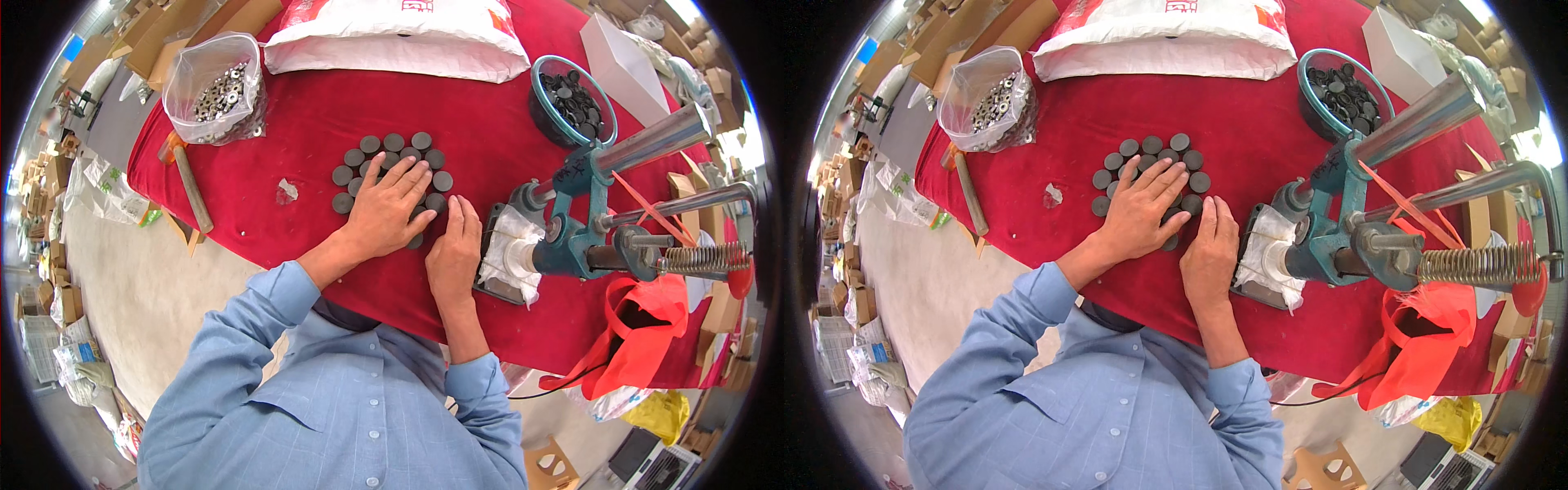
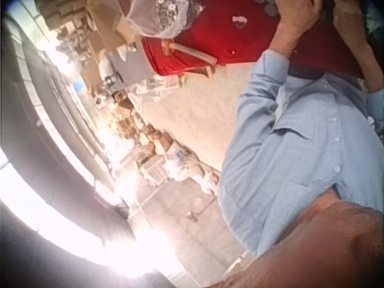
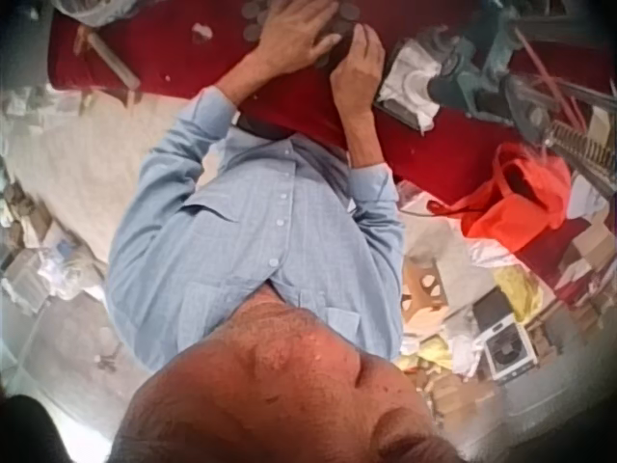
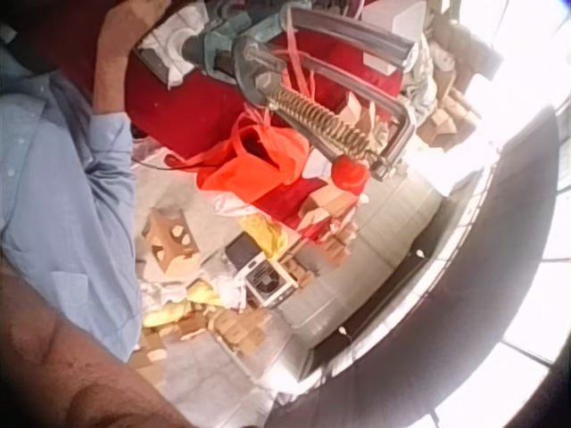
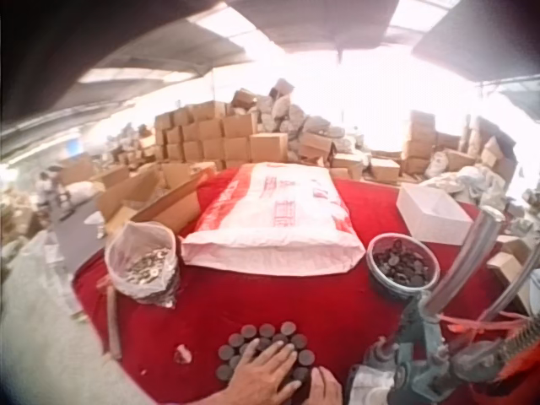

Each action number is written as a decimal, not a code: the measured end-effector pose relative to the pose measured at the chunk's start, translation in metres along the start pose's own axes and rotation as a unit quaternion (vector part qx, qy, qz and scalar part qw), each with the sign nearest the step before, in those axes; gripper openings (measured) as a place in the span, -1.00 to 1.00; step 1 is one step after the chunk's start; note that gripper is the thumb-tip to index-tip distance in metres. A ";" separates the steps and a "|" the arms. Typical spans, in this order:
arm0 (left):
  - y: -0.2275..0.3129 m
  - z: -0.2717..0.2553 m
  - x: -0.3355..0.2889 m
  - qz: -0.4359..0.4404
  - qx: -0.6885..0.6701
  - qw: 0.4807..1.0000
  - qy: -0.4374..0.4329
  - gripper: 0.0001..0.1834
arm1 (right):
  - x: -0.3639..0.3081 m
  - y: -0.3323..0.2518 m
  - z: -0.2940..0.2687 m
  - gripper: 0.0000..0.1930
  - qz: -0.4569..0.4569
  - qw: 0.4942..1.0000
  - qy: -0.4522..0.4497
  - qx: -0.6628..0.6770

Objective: The person operates a manual press to insert metal components into circular rubber or plastic disks.

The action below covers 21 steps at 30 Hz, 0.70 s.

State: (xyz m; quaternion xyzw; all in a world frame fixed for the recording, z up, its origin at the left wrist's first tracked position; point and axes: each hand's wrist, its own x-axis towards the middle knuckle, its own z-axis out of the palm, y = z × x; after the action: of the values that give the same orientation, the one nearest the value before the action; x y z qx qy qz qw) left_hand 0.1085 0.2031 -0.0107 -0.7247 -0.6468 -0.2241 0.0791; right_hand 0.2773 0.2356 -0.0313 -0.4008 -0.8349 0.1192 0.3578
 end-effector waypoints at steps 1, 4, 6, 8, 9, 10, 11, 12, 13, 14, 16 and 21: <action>0.000 0.001 0.002 -0.002 0.001 1.000 0.001 -0.39 | 0.000 0.001 -0.001 -0.45 0.006 1.000 0.002 0.006; 0.000 0.003 0.006 -0.020 -0.001 1.000 0.003 -0.41 | 0.001 0.000 -0.002 -0.46 0.013 1.000 0.005 0.017; -0.002 0.002 0.005 -0.014 -0.011 1.000 0.008 -0.44 | 0.000 0.001 -0.001 -0.46 0.014 1.000 0.008 0.022; -0.012 -0.002 0.012 -0.020 -0.059 0.998 0.006 -0.43 | -0.002 0.005 0.000 -0.45 0.020 0.999 -0.001 0.031; -0.016 -0.004 0.015 -0.032 -0.109 0.993 -0.001 -0.42 | -0.002 0.003 -0.002 -0.45 0.021 0.999 0.000 0.032; -0.019 -0.003 0.021 -0.030 -0.109 0.994 -0.003 -0.42 | 0.000 0.000 -0.003 -0.45 0.024 0.999 0.002 0.040; -0.023 -0.002 0.028 -0.030 -0.081 0.996 0.010 -0.41 | -0.001 -0.002 -0.003 -0.46 0.027 0.998 0.003 0.048; -0.027 0.000 0.037 -0.030 -0.054 0.998 0.026 -0.39 | -0.001 -0.001 -0.004 -0.46 0.027 0.998 0.004 0.048; -0.033 0.005 0.040 -0.029 -0.046 0.998 -0.009 -0.37 | -0.001 0.000 -0.004 -0.47 0.026 0.998 0.002 0.054; -0.036 0.008 0.040 -0.028 -0.046 0.999 -0.009 -0.37 | -0.002 0.001 -0.004 -0.49 0.025 0.998 -0.002 0.060; -0.041 0.013 0.041 -0.015 -0.038 0.999 -0.036 -0.34 | -0.001 0.001 -0.003 -0.50 0.024 0.998 0.002 0.059; -0.042 0.007 0.050 0.031 0.016 0.997 -0.072 -0.29 | 0.003 0.000 -0.004 -0.50 0.032 0.998 0.002 0.063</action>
State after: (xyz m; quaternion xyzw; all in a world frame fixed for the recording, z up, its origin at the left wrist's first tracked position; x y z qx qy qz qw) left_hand 0.0724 0.2570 -0.0027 -0.7574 -0.6315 -0.1584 0.0504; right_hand 0.2789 0.2374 -0.0273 -0.4041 -0.8122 0.1819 0.3795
